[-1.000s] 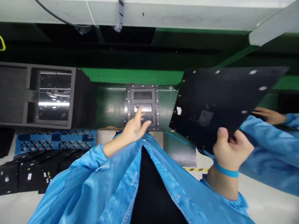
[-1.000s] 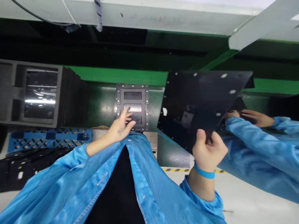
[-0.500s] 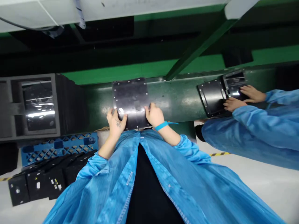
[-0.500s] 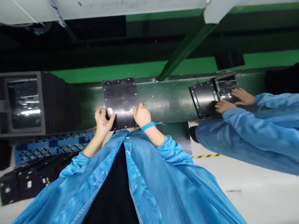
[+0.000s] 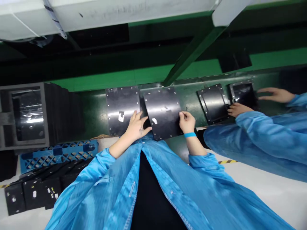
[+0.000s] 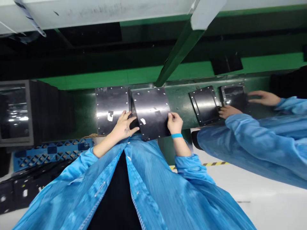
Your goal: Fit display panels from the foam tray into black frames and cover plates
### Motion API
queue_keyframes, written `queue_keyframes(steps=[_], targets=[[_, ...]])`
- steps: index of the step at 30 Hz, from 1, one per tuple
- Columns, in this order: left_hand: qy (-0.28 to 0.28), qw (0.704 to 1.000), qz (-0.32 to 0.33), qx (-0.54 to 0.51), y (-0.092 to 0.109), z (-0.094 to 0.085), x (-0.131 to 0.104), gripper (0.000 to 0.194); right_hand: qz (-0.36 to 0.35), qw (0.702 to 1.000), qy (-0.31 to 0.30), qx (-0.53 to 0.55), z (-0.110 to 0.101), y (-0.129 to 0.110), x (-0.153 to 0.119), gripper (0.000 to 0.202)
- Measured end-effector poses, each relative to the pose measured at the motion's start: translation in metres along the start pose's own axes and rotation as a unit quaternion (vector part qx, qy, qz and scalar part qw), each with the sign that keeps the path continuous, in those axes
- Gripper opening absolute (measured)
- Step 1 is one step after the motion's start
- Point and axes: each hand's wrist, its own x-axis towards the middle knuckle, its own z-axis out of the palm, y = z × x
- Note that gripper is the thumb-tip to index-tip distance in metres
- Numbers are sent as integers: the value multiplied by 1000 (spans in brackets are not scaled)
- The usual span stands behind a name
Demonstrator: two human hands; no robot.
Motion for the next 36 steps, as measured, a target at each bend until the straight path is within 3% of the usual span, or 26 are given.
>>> queue_keyframes(steps=[3,6,9,13,16,19,21,26,31,36], targets=[[61,997,-13,38,-12,-9,23,58,56,998,19,-30,-19,41,15,51],[104,991,-40,78,-41,-24,29,56,95,994,27,-40,-9,57,29,46],[123,986,-40,106,-60,-29,23,52,101,994,29,-25,14,49,48,46],[159,976,-28,143,-58,-23,16,50,88,993,60,54,30,19,63,56],[165,972,-23,168,-53,-27,25,45,45,974,0,223,23,-4,45,68],[139,970,-45,196,-55,-44,51,37,23,907,-138,397,13,-20,4,78],[129,970,-45,200,-59,-58,75,36,38,876,-181,446,10,-31,-22,76],[146,975,43,163,-67,-74,115,49,88,840,-169,508,18,-63,-53,77],[131,968,8,213,-57,-77,129,57,91,843,-119,517,31,-88,-60,63],[86,966,-10,244,-51,-77,151,57,140,838,-74,523,49,-88,-75,64]])
